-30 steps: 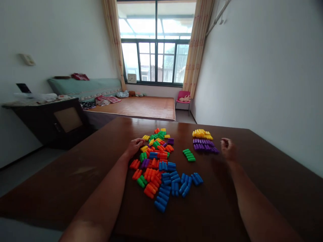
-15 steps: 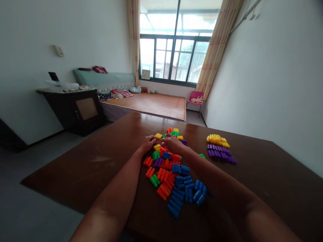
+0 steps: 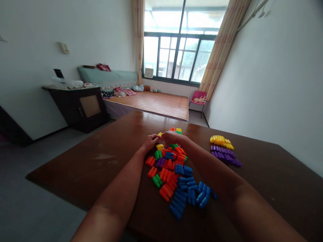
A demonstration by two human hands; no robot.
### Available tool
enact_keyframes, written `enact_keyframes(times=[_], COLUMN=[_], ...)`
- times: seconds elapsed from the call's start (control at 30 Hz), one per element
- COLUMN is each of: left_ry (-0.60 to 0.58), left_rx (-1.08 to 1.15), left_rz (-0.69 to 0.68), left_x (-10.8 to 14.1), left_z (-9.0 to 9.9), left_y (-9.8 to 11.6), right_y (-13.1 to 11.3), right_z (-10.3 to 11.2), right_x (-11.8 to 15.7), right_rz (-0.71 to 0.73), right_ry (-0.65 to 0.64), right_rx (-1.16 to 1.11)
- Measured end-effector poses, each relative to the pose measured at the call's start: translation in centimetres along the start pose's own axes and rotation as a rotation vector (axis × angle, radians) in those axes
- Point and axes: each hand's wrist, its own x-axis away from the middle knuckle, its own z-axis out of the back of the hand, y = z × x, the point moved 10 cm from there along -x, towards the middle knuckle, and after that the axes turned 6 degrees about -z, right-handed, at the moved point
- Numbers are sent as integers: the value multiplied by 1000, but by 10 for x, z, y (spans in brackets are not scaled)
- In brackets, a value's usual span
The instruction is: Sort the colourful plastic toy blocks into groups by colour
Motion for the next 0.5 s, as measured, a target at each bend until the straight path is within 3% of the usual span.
enact_keyframes(times=[0.07, 0.17, 0.33, 0.4, 0.5], left_ry=[15, 21, 12, 13, 2], left_rx=[16, 12, 10, 31, 28], left_rz=[17, 27, 57, 68, 77], left_x=[1, 2, 3, 2, 1], left_z=[1, 3, 4, 3, 3], left_y=[0, 3, 5, 5, 6], right_y=[5, 24, 70, 107, 193], right_z=[9, 26, 33, 40, 57], right_x=[3, 14, 73, 111, 186], right_rz=[34, 2, -88, -162, -350], right_ry=[-11, 60, 92, 169, 439], right_rx=[-135, -528, -973, -1033, -1064])
